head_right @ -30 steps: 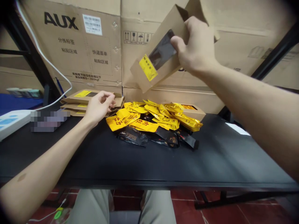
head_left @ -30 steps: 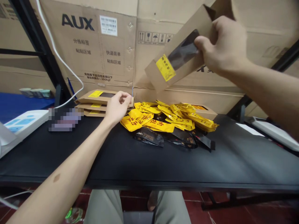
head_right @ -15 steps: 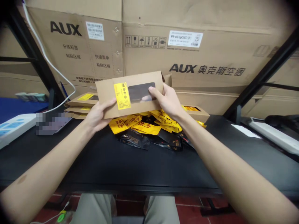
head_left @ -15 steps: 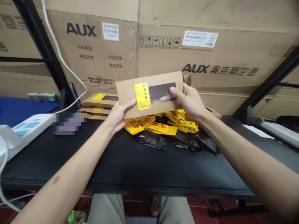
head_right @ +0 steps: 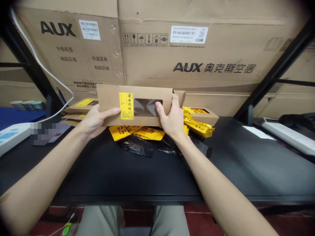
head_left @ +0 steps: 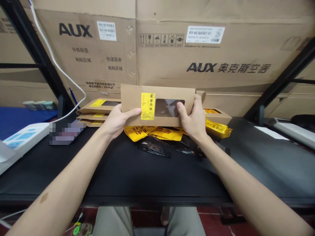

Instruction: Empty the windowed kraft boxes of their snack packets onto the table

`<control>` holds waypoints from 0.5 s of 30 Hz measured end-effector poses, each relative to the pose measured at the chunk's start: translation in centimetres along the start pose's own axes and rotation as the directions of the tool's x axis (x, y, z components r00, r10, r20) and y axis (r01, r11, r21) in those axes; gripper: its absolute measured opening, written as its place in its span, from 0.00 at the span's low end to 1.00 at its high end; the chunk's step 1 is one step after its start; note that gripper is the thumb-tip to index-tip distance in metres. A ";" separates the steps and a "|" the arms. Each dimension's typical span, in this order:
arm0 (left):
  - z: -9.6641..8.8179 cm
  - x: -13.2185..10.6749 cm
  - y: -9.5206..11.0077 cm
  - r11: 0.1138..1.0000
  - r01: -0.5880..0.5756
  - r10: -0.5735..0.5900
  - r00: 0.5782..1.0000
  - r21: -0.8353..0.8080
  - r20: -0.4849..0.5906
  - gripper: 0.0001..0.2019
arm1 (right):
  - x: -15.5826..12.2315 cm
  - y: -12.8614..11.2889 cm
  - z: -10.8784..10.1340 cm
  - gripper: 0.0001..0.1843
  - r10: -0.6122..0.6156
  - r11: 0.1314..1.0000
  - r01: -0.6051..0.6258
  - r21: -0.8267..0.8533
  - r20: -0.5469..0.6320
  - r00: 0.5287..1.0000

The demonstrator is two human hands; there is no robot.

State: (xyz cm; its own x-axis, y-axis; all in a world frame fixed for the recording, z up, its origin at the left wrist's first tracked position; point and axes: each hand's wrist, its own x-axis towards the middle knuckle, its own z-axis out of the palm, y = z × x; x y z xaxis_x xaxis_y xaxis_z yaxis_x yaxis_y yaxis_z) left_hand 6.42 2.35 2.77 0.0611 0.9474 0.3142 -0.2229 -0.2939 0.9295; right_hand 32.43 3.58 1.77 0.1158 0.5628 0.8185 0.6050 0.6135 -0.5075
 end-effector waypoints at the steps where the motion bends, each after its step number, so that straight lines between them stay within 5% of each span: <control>1: -0.1 0.1 0.1 1.000 0.000 0.000 1.000 0.000 0.012 0.21 | -0.1 0.1 -0.1 0.34 -0.012 1.000 0.012 -0.002 -0.003 1.000; 7: -0.3 0.3 0.3 0.993 -0.075 0.078 0.997 -0.092 0.024 0.22 | -0.6 0.4 -0.1 0.41 0.032 0.995 -0.033 0.092 0.018 0.999; 15: 0.6 0.6 -0.7 0.957 -0.196 0.167 0.975 -0.214 -0.143 0.19 | -1.4 -0.4 0.7 0.50 0.145 0.972 -0.163 0.169 0.117 0.983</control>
State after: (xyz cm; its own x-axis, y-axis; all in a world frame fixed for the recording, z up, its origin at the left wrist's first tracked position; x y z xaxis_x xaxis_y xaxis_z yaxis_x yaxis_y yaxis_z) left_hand 7.24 3.02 2.37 -0.1166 0.8931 0.4345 -0.4334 -0.4394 0.7869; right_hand 31.49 2.96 0.66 0.1095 0.7066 0.6991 0.4364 0.5978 -0.6725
